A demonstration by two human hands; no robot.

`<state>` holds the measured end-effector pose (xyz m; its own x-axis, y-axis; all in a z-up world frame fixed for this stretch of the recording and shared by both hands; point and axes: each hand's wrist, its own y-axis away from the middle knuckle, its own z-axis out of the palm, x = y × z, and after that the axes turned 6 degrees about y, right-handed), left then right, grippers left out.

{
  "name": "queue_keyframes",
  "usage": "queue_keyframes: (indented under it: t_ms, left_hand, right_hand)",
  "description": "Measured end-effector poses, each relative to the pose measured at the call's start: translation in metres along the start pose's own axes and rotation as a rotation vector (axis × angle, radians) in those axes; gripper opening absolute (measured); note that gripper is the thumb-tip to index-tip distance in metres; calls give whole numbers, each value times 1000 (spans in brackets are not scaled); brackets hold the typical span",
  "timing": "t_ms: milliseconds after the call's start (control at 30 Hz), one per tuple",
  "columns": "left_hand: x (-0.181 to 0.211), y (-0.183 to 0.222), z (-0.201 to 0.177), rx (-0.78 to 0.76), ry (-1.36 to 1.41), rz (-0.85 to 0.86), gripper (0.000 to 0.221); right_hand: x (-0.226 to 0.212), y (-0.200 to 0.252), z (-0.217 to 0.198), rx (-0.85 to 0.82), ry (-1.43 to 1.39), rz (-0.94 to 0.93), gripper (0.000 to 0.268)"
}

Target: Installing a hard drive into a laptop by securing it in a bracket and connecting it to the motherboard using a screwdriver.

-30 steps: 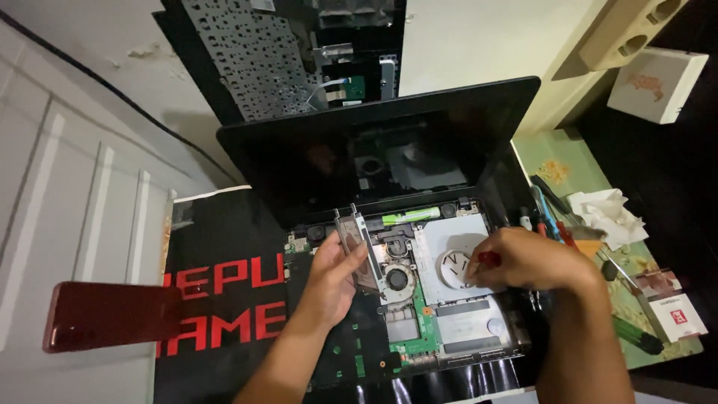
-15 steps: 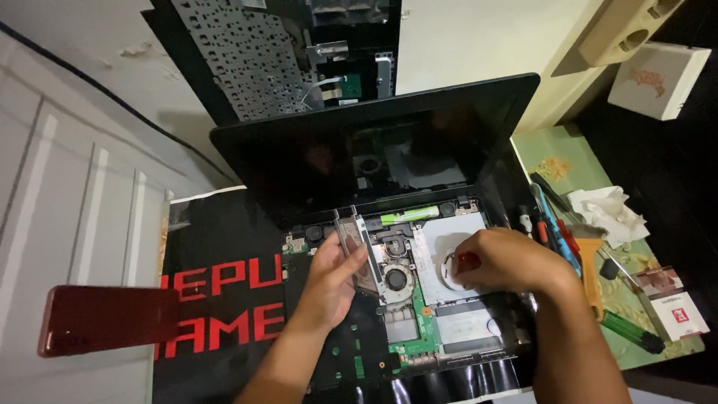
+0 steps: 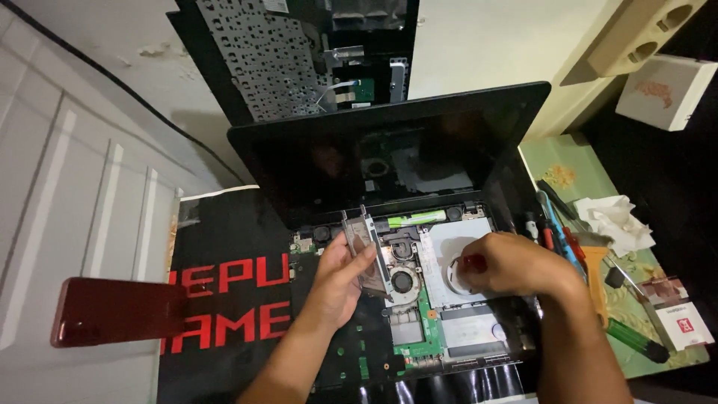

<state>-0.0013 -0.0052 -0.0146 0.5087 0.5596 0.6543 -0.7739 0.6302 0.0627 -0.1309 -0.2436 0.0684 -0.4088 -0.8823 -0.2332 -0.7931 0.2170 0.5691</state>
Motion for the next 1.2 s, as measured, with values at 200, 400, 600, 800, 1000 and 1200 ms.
queue_keyframes:
  t_ms: [200,400,600,800,1000,1200]
  left_hand:
    - [9,4,11,-20,-22,-23,28]
    - [24,16,29,147,-160,-107,49]
    - [26,18,29,226,-360,-302,73]
    - [26,16,25,-128,-432,-368,60]
    - [44,24,49,-85,-711,-438,55]
    - [28,20,39,-113,-681,-367,38]
  right_hand:
    - [3,-4,5,29,11,-20,27]
    - [-23,26,-16,148,-269,-82,26]
    - [-35,13,-2,533,-595,-530,10]
    - [-58,-5,27,732,-551,-882,10]
    - [-62,-16,46,1010,-447,-775,33]
    - [-64,-16,50,1052,-405,-720,66]
